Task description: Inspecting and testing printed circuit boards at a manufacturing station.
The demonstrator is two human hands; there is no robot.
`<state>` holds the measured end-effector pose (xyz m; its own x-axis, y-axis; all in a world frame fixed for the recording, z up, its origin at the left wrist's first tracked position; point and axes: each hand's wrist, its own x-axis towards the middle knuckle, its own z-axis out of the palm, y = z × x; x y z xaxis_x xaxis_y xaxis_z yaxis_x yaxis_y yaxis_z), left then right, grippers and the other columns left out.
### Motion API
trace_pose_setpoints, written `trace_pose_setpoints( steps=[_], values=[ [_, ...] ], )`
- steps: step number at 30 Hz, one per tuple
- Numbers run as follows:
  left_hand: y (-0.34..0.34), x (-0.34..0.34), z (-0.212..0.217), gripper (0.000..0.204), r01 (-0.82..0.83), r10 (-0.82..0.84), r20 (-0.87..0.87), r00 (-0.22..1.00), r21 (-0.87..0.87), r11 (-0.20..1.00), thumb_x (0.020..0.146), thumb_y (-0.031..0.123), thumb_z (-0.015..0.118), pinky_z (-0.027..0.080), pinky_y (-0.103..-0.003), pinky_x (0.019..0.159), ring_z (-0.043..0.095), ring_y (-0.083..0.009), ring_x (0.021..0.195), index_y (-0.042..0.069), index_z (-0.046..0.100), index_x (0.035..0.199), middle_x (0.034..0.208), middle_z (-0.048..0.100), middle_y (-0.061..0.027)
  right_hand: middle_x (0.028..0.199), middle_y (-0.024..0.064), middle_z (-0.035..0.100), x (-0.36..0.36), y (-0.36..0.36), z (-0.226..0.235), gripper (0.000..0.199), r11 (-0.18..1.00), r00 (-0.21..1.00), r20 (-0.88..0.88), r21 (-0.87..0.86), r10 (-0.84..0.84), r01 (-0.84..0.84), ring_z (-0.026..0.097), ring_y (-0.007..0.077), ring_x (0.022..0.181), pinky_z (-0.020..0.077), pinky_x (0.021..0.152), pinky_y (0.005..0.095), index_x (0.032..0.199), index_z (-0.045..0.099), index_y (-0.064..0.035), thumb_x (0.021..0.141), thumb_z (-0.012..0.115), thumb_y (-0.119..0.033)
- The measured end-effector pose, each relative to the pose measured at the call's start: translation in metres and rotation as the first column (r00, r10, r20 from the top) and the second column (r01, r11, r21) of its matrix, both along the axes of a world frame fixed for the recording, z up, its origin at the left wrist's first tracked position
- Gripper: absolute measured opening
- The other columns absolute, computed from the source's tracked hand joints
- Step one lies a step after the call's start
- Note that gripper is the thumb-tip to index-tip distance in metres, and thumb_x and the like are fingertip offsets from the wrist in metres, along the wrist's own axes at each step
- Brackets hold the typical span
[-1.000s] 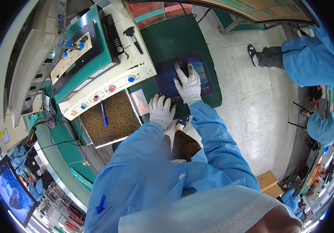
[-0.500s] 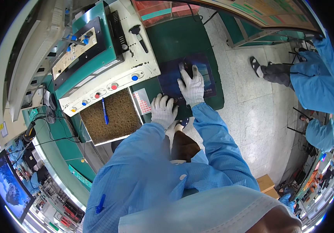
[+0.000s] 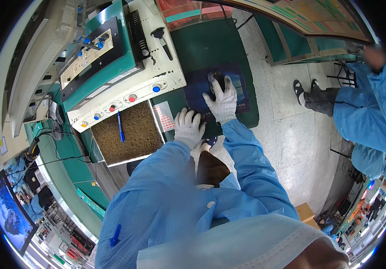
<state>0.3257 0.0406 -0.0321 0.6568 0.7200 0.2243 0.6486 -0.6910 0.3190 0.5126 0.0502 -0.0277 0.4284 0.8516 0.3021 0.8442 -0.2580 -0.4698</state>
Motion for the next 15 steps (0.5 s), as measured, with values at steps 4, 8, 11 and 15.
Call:
trace_pose_setpoints(
  steps=[4, 8, 11, 15],
  values=[
    [0.000, 0.001, 0.003, 0.045, -0.005, 0.005, -0.001, 1.000, 0.003, 1.000, 0.078, 0.031, 0.074, 0.035, -0.059, 0.106, 0.044, -0.0394, 0.127, 0.012, 0.059, 0.116, 0.125, 0.050, -0.0139, 0.142, 0.0354, 0.039, 0.002, -0.002, -0.004, 0.078, 0.993, 0.995, 0.102, 0.115, 0.008, -0.020, 0.043, 0.0513, 0.128, 0.0365, 0.104, 0.0600, 0.141, 0.045, -0.0148, 0.079, 0.075, -0.052],
    [-0.001, 0.001, 0.005, 0.046, -0.018, 0.018, 0.000, 1.000, 0.029, 0.999, 0.075, 0.030, 0.077, 0.038, -0.057, 0.105, 0.047, -0.0370, 0.125, 0.012, 0.060, 0.114, 0.122, 0.052, -0.0124, 0.140, 0.0358, 0.041, 0.003, -0.004, -0.008, 0.075, 0.986, 0.992, 0.124, 0.163, 0.004, -0.025, 0.040, 0.0522, 0.131, 0.0335, 0.107, 0.0615, 0.139, 0.046, -0.0127, 0.082, 0.069, -0.056],
    [0.000, 0.001, 0.006, 0.046, -0.018, 0.017, 0.037, 0.999, 0.035, 0.999, 0.076, 0.030, 0.077, 0.037, -0.056, 0.105, 0.047, -0.0371, 0.125, 0.012, 0.059, 0.114, 0.122, 0.052, -0.0123, 0.142, 0.0360, 0.038, 0.003, -0.006, -0.012, 0.075, 0.982, 0.988, 0.150, 0.185, 0.021, -0.049, 0.039, 0.0529, 0.131, 0.0328, 0.107, 0.0628, 0.142, 0.043, -0.0116, 0.085, 0.067, -0.055],
    [-0.002, 0.001, 0.009, 0.044, -0.030, 0.029, 0.038, 0.999, 0.010, 1.000, 0.078, 0.030, 0.075, 0.037, -0.057, 0.106, 0.047, -0.0383, 0.125, 0.012, 0.059, 0.115, 0.122, 0.052, -0.0129, 0.144, 0.0358, 0.035, 0.002, -0.009, -0.013, 0.075, 0.981, 0.981, 0.187, 0.176, 0.042, -0.075, 0.038, 0.0536, 0.131, 0.0316, 0.107, 0.0640, 0.144, 0.040, -0.0099, 0.088, 0.065, -0.053]
  ],
)
